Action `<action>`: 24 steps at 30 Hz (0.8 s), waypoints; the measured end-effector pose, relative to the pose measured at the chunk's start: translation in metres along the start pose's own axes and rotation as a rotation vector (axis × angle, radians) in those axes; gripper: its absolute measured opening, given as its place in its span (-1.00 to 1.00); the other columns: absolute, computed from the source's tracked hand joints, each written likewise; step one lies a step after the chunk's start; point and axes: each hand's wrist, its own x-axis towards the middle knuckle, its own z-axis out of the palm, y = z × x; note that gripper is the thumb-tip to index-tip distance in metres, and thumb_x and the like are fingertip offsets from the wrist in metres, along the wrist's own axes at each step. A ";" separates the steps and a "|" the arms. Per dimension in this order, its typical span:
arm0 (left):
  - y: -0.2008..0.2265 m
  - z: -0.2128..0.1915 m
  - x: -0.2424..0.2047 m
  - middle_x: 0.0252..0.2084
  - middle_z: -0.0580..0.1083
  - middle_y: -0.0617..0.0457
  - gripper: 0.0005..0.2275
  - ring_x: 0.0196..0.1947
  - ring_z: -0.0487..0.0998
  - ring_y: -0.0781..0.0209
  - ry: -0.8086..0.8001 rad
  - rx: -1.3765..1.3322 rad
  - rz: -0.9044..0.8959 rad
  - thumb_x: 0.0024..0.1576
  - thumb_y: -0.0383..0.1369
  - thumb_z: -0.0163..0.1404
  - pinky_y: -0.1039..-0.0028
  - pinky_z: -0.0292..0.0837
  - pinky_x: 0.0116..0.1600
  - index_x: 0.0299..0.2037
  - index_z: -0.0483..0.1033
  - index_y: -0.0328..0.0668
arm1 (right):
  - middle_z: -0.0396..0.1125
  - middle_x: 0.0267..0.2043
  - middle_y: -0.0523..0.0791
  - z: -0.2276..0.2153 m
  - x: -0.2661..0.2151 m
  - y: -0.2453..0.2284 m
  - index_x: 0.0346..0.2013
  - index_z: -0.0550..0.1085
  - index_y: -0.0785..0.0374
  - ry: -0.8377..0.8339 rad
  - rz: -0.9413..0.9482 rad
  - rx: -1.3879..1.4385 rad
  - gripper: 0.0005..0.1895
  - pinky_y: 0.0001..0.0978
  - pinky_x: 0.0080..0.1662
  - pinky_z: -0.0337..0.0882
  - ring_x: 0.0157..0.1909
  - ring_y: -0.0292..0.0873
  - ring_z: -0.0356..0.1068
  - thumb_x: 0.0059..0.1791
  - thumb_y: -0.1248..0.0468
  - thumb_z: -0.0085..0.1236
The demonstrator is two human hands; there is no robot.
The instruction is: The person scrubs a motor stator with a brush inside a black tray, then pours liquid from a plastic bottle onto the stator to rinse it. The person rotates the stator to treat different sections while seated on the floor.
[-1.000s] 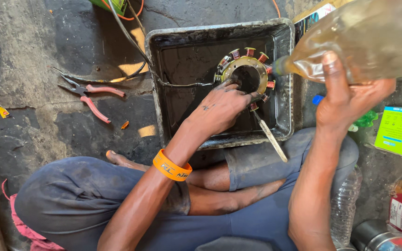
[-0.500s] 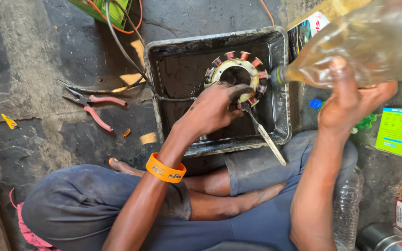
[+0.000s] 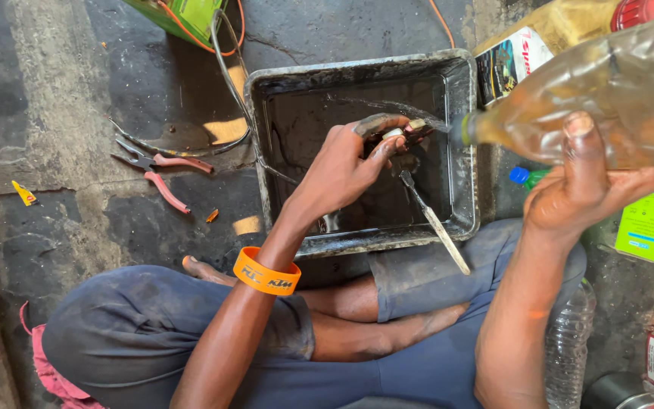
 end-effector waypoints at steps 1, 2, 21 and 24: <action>0.000 0.000 0.000 -0.28 0.63 0.00 -0.70 -0.39 0.58 0.39 -0.004 -0.013 0.002 0.26 -0.40 -0.01 0.49 0.51 -0.26 0.18 0.50 -0.29 | 0.20 0.28 0.12 0.001 -0.001 -0.001 0.28 0.19 0.40 -0.006 0.004 0.000 -0.41 -0.19 0.29 0.35 0.22 -0.02 0.29 0.04 0.46 0.27; -0.001 0.001 0.000 -0.26 0.63 0.02 -0.70 -0.39 0.59 0.39 -0.009 -0.026 0.003 0.27 -0.39 -0.03 0.50 0.52 -0.26 0.18 0.49 -0.29 | 0.20 0.29 0.11 0.003 -0.003 -0.002 0.29 0.19 0.40 -0.008 0.011 0.007 -0.40 -0.19 0.32 0.35 0.24 -0.03 0.29 0.04 0.47 0.27; 0.012 -0.004 0.000 -0.24 0.63 0.02 -0.70 -0.34 0.42 0.46 0.046 0.028 -0.001 0.21 -0.40 0.08 0.48 0.42 -0.20 0.14 0.55 -0.26 | 0.23 0.28 0.12 -0.004 0.000 0.006 0.25 0.22 0.38 -0.003 -0.001 0.010 -0.47 -0.21 0.32 0.33 0.23 -0.05 0.30 0.07 0.50 0.27; 0.009 -0.003 0.001 -0.29 0.62 0.00 -0.68 -0.40 0.38 0.38 0.001 0.037 -0.126 0.20 -0.40 0.03 0.46 0.39 -0.24 0.17 0.53 -0.21 | 0.23 0.27 0.12 -0.007 0.003 0.006 0.27 0.23 0.39 -0.017 -0.018 -0.017 -0.47 -0.20 0.32 0.32 0.21 -0.04 0.30 0.08 0.50 0.28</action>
